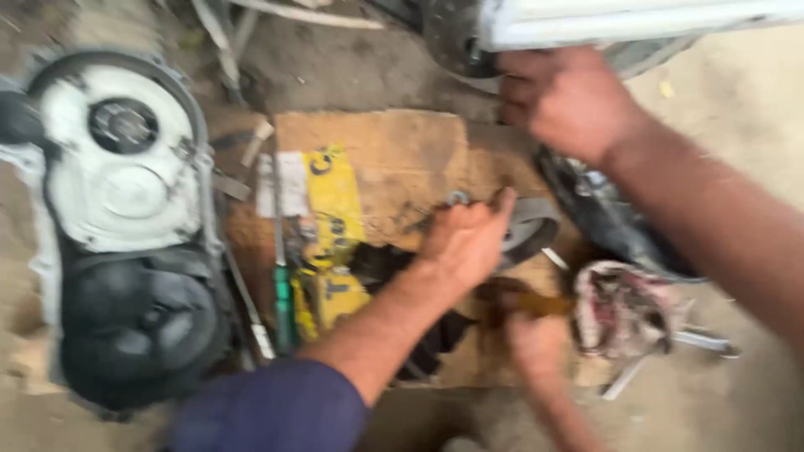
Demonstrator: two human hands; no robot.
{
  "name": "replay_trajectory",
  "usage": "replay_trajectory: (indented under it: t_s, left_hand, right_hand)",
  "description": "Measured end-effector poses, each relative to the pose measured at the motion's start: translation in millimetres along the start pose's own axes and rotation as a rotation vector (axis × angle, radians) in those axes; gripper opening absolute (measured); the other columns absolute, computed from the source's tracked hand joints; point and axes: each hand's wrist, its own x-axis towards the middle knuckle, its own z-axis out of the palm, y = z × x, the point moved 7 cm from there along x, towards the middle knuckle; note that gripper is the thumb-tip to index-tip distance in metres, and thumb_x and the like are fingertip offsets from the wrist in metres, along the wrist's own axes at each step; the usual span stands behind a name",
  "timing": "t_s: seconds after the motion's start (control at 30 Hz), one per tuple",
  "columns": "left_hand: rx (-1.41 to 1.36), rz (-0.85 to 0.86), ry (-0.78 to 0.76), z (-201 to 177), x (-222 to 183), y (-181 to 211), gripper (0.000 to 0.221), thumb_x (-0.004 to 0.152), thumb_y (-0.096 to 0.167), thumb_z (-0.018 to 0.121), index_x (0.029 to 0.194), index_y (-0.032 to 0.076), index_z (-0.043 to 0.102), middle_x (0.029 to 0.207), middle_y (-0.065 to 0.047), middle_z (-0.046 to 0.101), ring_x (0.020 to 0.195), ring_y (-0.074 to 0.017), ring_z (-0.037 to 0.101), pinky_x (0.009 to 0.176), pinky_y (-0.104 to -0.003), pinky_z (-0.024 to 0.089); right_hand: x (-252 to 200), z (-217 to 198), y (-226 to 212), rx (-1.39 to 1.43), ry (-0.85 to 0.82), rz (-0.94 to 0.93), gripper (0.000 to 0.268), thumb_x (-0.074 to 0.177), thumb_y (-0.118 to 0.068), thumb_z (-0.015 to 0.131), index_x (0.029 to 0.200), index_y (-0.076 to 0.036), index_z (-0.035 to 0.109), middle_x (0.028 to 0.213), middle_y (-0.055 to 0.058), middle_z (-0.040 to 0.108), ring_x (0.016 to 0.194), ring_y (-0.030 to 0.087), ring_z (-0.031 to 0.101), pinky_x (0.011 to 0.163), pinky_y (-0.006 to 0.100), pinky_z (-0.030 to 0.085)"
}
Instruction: Repairing and servicing a motorcycle's clutch and variator assembly, including cleaning and reassembling the belt and pulley components.
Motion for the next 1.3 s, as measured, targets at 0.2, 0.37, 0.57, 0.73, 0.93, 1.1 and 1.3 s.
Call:
replay_trajectory:
  t_s: [0.2, 0.37, 0.57, 0.73, 0.93, 1.1, 1.3]
  left_hand:
    - [-0.02, -0.112, -0.189, -15, -35, 15, 0.09, 0.072, 0.012, 0.073, 0.153, 0.008, 0.035, 0.088, -0.02, 0.073, 0.078, -0.0311, 0.074, 0.069, -0.042, 0.061]
    - [-0.171, -0.092, -0.167, -5, -37, 16, 0.085, 0.076, 0.002, 0.068, 0.154, 0.009, 0.035, 0.085, -0.019, 0.072, 0.071, -0.031, 0.074, 0.065, -0.042, 0.06]
    - [0.0, 0.061, -0.034, -8, -22, 24, 0.06, 0.083, 0.003, 0.066, 0.14, 0.011, 0.052, 0.087, -0.016, 0.075, 0.075, -0.0305, 0.075, 0.063, -0.044, 0.06]
    - [0.127, 0.165, 0.048, 29, 0, 50, 0.028, 0.09, 0.013, 0.064, 0.118, 0.01, 0.064, 0.093, -0.012, 0.076, 0.081, -0.0313, 0.075, 0.065, -0.046, 0.06]
    - [-0.366, 0.003, -0.147, -1, -50, 42, 0.067, 0.076, 0.015, 0.066, 0.141, 0.018, 0.051, 0.094, -0.018, 0.074, 0.087, -0.0401, 0.073, 0.073, -0.052, 0.059]
    - [-0.316, -0.223, 0.141, 45, -74, 8, 0.058, 0.098, 0.028, 0.069, 0.143, 0.0, 0.047, 0.095, -0.03, 0.07, 0.084, -0.0465, 0.069, 0.076, -0.054, 0.056]
    - [-0.215, -0.176, -0.099, 24, -39, 7, 0.058, 0.079, 0.021, 0.07, 0.131, 0.001, 0.054, 0.092, -0.023, 0.071, 0.087, -0.0406, 0.072, 0.076, -0.049, 0.06]
  right_hand:
    - [-10, -9, 8, 0.515, 0.061, 0.46, 0.024, 0.106, -0.017, 0.064, 0.12, 0.001, 0.071, 0.094, 0.015, 0.069, 0.077, 0.016, 0.063, 0.071, 0.03, 0.047]
    - [3, 9, 9, 0.152, -0.09, 0.324, 0.03, 0.104, -0.018, 0.06, 0.128, -0.004, 0.07, 0.091, 0.013, 0.075, 0.074, 0.016, 0.066, 0.068, 0.032, 0.053]
    - [-47, 53, 83, -0.033, -0.02, -0.171, 0.028, 0.095, -0.009, 0.061, 0.12, 0.002, 0.067, 0.106, 0.016, 0.074, 0.094, 0.027, 0.069, 0.082, 0.04, 0.053]
    - [6, 11, -1, -0.081, 0.198, -0.355, 0.034, 0.085, -0.016, 0.069, 0.11, 0.005, 0.059, 0.102, 0.025, 0.061, 0.097, 0.036, 0.06, 0.087, 0.049, 0.049]
    - [-2, 11, 36, -0.278, -0.197, 0.377, 0.028, 0.099, -0.024, 0.063, 0.122, -0.01, 0.07, 0.088, 0.016, 0.074, 0.074, 0.029, 0.07, 0.07, 0.043, 0.053]
    - [-13, 60, 73, 0.275, -0.082, 0.217, 0.031, 0.103, -0.019, 0.049, 0.123, -0.002, 0.066, 0.112, 0.011, 0.074, 0.102, 0.023, 0.07, 0.086, 0.038, 0.055]
    - [-15, 39, 89, 0.043, 0.068, -0.132, 0.031, 0.1, -0.019, 0.055, 0.115, 0.005, 0.068, 0.106, 0.016, 0.073, 0.098, 0.027, 0.069, 0.09, 0.04, 0.054]
